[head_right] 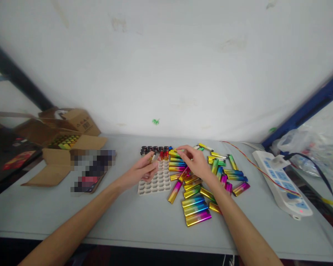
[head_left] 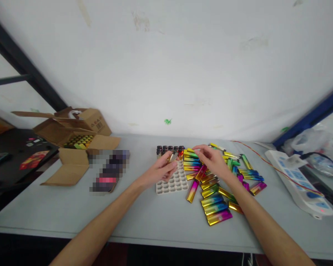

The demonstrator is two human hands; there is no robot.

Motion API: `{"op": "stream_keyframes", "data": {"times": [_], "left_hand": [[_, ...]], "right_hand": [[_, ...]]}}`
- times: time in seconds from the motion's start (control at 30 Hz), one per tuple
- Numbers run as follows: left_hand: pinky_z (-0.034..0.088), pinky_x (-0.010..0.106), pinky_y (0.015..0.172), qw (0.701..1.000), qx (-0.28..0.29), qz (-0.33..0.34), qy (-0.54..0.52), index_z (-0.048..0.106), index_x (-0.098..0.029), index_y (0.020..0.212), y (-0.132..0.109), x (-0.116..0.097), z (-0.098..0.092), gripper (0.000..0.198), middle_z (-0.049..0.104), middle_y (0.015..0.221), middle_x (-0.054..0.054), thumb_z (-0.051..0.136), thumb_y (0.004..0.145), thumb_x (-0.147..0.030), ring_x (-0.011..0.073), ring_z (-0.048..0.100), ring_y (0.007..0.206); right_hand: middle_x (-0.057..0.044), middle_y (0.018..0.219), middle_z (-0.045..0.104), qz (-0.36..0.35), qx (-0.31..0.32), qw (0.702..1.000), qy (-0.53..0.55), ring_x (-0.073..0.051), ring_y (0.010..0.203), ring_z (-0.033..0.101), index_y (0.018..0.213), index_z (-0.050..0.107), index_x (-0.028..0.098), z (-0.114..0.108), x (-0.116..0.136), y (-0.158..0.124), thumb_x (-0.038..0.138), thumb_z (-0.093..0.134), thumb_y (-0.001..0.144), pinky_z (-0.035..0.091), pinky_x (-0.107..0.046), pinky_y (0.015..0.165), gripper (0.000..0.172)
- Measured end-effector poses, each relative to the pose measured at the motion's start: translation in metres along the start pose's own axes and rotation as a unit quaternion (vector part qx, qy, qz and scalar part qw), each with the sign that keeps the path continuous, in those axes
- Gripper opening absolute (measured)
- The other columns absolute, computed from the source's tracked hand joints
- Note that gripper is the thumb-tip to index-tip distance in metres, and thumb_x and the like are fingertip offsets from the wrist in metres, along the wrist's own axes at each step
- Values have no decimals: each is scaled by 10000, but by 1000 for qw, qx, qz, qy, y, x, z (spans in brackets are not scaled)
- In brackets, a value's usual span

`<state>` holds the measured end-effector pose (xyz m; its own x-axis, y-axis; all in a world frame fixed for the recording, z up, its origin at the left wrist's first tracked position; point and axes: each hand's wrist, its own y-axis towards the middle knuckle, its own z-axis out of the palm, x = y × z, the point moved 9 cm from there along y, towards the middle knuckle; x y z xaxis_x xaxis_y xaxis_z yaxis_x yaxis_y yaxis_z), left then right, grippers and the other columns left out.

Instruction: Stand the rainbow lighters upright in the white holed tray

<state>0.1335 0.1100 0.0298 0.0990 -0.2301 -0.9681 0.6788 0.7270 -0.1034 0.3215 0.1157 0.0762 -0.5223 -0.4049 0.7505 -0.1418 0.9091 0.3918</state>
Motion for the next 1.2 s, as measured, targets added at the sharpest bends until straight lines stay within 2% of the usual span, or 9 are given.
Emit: {"op": "stream_keyframes", "data": {"times": [0.07, 0.17, 0.3, 0.63, 0.77, 0.9, 1.0, 1.1, 1.2], "left_hand": [[177, 152, 431, 998, -15, -48, -34, 466, -220, 922, 3, 11, -4, 503, 324, 626, -111, 669, 891, -678, 45, 191, 468], [132, 178, 416, 994, -12, -96, -59, 480, -196, 764, 6, 22, -5, 622, 238, 590, -102, 519, 882, -805, 57, 123, 474], [131, 196, 422, 994, -10, -91, -68, 378, -210, 627, 8, 21, -6, 601, 215, 538, -88, 496, 908, -729, 65, 130, 461], [74, 206, 429, 994, -30, -95, -43, 349, -222, 602, 5, 24, -11, 491, 180, 507, -92, 440, 912, -592, 69, 78, 448], [92, 199, 438, 995, -27, -89, -39, 344, -219, 601, 5, 22, -8, 510, 181, 513, -91, 456, 914, -606, 64, 89, 454], [127, 185, 432, 995, -19, -81, -56, 389, -209, 653, 4, 14, -3, 588, 203, 542, -97, 469, 924, -725, 59, 107, 468], [199, 166, 414, 997, -49, -30, -55, 501, -206, 849, 1, -2, -8, 504, 328, 575, -94, 581, 926, -698, 62, 199, 455], [367, 190, 440, 993, -90, 82, 6, 522, -245, 1051, -5, -31, -17, 345, 553, 667, -62, 632, 974, -563, 89, 410, 475], [569, 300, 713, 959, -142, 211, 123, 624, -230, 1055, -17, -64, -27, 260, 712, 917, 34, 668, 981, -475, 154, 655, 764]], "right_hand": [[21, 648, 597, -3, -11, 999, -46, -140, 560, 524, 1095, 744, 189, 1, -1, -8, 445, 551, 1047, 403, -273, 552, 324], [2, 695, 664, -20, -6, 996, -86, -155, 588, 577, 1107, 741, 203, 4, 8, -18, 411, 526, 1065, 435, -283, 586, 302], [-20, 815, 739, -51, -15, 992, -115, -159, 640, 638, 1113, 730, 209, 2, 24, -22, 354, 526, 1070, 495, -288, 669, 254], [-52, 867, 768, -76, 0, 985, -153, -183, 686, 692, 1148, 718, 189, 9, 29, -27, 321, 516, 1077, 546, -309, 735, 252], [-59, 910, 784, -76, -4, 985, -152, -193, 732, 717, 1148, 718, 200, 8, 28, -26, 333, 511, 1077, 556, -312, 753, 256], [-69, 956, 795, -63, -4, 986, -152, -203, 767, 731, 1136, 717, 213, 6, 27, -26, 341, 495, 1080, 565, -323, 778, 262], [-78, 973, 798, -57, -3, 986, -154, -221, 800, 741, 1144, 716, 211, 4, 27, -25, 340, 491, 1079, 569, -345, 805, 266], [-81, 997, 800, -64, -6, 986, -152, -231, 847, 751, 1160, 710, 213, 3, 27, -25, 323, 487, 1081, 569, -354, 834, 261], [-85, 1034, 798, -78, -12, 985, -152, -232, 880, 756, 1161, 706, 211, 1, 27, -25, 305, 489, 1078, 568, -351, 853, 251]]}}
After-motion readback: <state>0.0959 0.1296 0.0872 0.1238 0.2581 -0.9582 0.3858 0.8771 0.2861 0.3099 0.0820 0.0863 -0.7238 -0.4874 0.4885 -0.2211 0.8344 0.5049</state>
